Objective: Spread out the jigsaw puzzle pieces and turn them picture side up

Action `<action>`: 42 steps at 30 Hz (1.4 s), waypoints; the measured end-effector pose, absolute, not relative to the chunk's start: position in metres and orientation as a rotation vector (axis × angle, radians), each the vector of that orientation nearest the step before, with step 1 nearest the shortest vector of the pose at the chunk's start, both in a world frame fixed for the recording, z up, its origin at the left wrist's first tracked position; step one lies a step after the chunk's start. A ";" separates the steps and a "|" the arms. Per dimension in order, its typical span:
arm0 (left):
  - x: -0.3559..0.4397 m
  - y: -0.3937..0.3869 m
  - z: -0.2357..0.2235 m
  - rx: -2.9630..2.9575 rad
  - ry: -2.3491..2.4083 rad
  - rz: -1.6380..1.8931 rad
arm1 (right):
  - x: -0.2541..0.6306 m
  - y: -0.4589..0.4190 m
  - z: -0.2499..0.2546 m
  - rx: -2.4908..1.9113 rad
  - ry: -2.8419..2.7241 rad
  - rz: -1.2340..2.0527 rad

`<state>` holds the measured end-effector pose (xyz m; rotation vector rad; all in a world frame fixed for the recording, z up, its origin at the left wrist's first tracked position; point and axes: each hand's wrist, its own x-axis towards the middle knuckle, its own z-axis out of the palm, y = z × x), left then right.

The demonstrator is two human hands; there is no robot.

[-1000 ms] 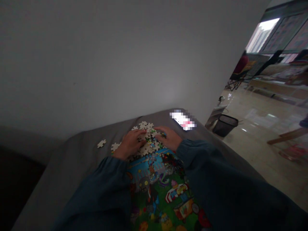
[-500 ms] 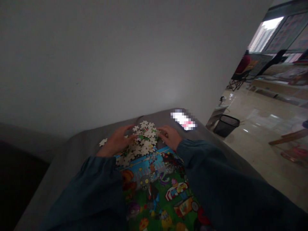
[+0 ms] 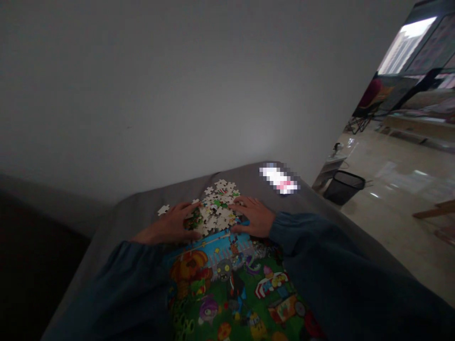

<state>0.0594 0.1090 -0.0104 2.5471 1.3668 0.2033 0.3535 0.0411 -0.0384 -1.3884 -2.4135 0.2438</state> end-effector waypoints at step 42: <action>0.078 0.120 -0.034 2.620 1.273 0.733 | 0.330 0.041 -0.037 -1.561 -2.360 0.129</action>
